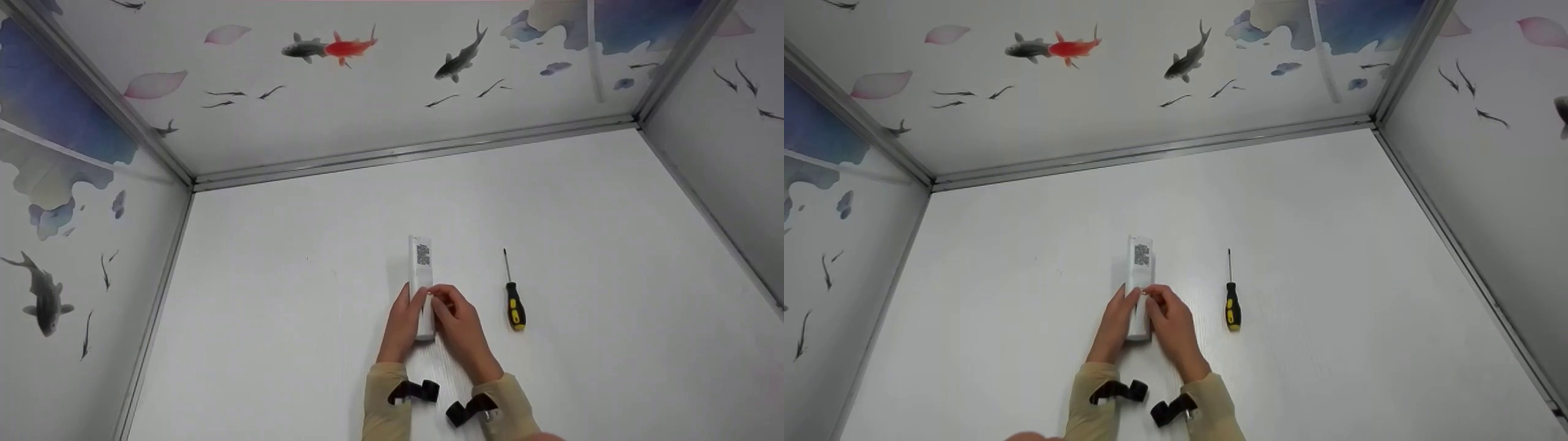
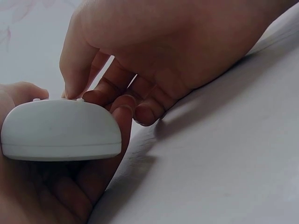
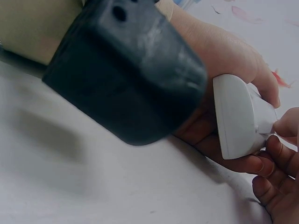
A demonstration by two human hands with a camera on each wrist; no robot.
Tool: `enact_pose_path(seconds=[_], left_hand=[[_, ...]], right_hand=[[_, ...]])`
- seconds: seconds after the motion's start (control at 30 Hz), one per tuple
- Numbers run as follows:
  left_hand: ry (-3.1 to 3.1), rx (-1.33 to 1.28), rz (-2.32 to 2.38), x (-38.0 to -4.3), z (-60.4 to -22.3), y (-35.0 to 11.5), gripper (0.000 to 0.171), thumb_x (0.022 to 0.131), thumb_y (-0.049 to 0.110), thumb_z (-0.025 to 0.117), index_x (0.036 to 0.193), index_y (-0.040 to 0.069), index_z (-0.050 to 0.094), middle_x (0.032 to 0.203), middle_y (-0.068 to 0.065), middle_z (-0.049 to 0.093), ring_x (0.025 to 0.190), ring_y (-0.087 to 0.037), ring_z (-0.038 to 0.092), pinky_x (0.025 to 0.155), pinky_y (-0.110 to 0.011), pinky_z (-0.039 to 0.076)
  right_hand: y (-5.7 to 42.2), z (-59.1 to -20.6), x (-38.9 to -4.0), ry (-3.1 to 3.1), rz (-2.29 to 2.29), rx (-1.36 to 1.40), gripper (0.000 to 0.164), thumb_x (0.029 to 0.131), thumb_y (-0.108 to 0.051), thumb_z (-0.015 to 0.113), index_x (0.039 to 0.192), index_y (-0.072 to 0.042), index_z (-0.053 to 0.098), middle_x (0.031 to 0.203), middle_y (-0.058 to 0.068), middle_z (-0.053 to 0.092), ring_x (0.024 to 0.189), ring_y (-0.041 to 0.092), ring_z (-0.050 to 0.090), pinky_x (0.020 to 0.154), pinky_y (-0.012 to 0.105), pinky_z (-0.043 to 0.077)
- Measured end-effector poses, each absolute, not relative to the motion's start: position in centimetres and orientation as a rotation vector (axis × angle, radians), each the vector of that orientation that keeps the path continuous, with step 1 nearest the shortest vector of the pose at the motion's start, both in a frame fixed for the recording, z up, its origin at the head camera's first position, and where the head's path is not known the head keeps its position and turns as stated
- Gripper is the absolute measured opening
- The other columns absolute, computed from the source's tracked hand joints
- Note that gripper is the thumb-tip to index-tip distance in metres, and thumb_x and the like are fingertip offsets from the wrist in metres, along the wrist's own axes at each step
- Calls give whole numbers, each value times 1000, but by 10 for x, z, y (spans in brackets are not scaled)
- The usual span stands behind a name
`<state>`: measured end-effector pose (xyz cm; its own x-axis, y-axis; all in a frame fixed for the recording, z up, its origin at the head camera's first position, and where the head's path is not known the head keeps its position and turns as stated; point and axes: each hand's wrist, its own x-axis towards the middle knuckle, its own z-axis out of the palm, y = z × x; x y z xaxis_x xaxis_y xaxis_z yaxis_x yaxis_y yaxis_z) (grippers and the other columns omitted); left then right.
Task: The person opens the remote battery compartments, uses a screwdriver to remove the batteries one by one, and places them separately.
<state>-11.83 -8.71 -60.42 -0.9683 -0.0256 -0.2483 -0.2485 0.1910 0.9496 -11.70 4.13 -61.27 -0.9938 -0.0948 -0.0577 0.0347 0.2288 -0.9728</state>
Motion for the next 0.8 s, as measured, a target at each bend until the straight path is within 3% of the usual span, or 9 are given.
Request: enact_pose_path(seconds=[0.8], left_hand=[[2317,-215,1880,-118,-604,-86,49,90,51,40,128,22,45,123,1,50,109,-12,46,90,-35,37]], right_hand=[[42,-612,-117,2408,-1893,-79,20,89,-40,51,104,-29,57,87,-4,58,73,15,52,60,29,45]])
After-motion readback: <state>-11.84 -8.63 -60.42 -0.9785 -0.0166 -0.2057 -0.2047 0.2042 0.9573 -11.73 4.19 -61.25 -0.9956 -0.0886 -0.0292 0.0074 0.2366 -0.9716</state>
